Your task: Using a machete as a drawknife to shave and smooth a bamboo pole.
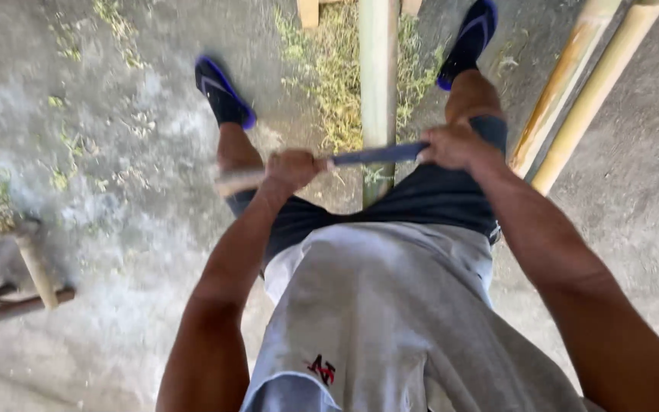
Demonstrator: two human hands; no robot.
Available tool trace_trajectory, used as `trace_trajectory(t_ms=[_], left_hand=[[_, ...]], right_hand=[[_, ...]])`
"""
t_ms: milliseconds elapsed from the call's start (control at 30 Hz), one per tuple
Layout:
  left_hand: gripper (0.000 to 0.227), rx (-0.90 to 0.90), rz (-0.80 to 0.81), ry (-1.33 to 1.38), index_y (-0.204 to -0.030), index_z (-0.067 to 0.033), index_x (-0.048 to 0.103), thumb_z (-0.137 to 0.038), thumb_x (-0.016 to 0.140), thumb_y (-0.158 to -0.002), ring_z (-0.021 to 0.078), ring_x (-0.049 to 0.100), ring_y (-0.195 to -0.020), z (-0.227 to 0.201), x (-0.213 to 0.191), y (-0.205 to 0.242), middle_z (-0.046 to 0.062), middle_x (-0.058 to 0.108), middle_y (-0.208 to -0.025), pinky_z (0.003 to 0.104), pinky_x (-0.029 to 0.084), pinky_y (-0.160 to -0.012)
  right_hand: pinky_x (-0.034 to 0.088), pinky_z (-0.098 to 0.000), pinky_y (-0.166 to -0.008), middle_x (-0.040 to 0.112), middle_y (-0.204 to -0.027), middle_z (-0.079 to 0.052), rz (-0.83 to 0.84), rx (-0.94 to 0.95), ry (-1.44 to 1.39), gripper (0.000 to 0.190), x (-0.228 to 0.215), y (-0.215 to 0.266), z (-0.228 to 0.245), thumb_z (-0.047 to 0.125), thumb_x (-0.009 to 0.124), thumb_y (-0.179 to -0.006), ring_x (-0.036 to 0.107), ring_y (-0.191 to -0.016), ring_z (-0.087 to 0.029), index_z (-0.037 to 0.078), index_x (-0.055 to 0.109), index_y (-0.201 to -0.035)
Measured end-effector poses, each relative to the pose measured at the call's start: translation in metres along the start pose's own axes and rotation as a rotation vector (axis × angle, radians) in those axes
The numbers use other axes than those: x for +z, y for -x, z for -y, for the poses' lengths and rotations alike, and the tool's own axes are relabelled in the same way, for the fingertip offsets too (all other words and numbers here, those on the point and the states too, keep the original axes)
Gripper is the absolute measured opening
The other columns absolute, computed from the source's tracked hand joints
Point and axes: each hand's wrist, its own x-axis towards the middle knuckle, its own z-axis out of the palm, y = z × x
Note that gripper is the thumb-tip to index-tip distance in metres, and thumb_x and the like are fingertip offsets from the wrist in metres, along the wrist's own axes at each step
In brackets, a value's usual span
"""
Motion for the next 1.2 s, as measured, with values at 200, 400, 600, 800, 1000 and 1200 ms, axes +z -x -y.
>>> trace_trajectory(t_ms=[200,400,600,800,1000,1200], left_hand=[[0.072,0.045,0.015,-0.028,-0.102,-0.0086,0.071,-0.074,0.039,-0.099,0.0329,0.072,-0.088,-0.002,-0.003,0.013,0.016,0.072,-0.092,0.054,0.053,-0.085],[0.074,-0.045,-0.005,0.121,-0.102,-0.0111,0.072,-0.077,0.040,-0.093,0.0331,0.072,-0.090,-0.006,-0.007,-0.021,0.016,0.072,-0.089,0.056,0.044,-0.099],[0.081,0.028,-0.200,0.391,-0.107,-0.0137,0.074,-0.083,0.036,-0.089,0.0365,0.064,-0.110,-0.031,0.011,-0.028,0.015,0.073,-0.099,0.052,0.035,-0.108],[0.083,0.132,0.020,0.240,-0.107,-0.0137,0.071,-0.084,0.032,-0.086,0.0321,0.065,-0.106,-0.035,0.004,-0.036,0.015,0.070,-0.089,0.054,0.033,-0.105],[0.082,0.020,0.115,0.099,-0.109,-0.0134,0.069,-0.080,0.024,-0.094,0.0314,0.073,-0.097,-0.036,-0.025,-0.041,0.015,0.076,-0.096,0.050,0.038,-0.111],[0.078,0.063,0.152,0.106,-0.115,-0.0146,0.072,-0.083,0.041,-0.092,0.0320,0.064,-0.120,-0.035,-0.032,-0.023,0.013,0.071,-0.117,0.053,0.044,-0.107]], right_hand=[[0.048,-0.0399,-0.093,0.072,-0.100,-0.005,0.088,-0.026,0.164,0.028,0.014,0.008,-0.003,0.047,0.069,-0.095,0.070,-0.103,-0.024,0.020,0.069,-0.104],[0.038,-0.0472,-0.095,0.071,-0.099,-0.003,-0.260,0.056,0.198,0.027,-0.025,0.010,0.016,0.042,0.073,-0.086,0.064,-0.102,-0.023,0.021,0.074,-0.104],[0.037,-0.0446,-0.099,0.070,-0.104,-0.004,-0.462,0.021,0.407,0.025,-0.047,0.047,0.036,0.038,0.074,-0.092,0.060,-0.109,-0.025,0.018,0.074,-0.108],[0.034,-0.0458,-0.092,0.070,-0.096,-0.006,-0.313,0.116,0.299,0.035,-0.029,0.059,0.022,0.046,0.079,-0.076,0.061,-0.103,-0.025,0.017,0.074,-0.095],[0.039,-0.0447,-0.103,0.074,-0.104,-0.007,-0.377,0.220,0.296,0.024,-0.036,0.046,0.016,0.042,0.070,-0.096,0.064,-0.114,-0.025,0.020,0.076,-0.101],[0.041,-0.0435,-0.104,0.075,-0.108,-0.008,-0.168,0.172,0.230,0.031,-0.014,0.030,-0.016,0.046,0.072,-0.091,0.066,-0.114,-0.025,0.021,0.075,-0.108]])
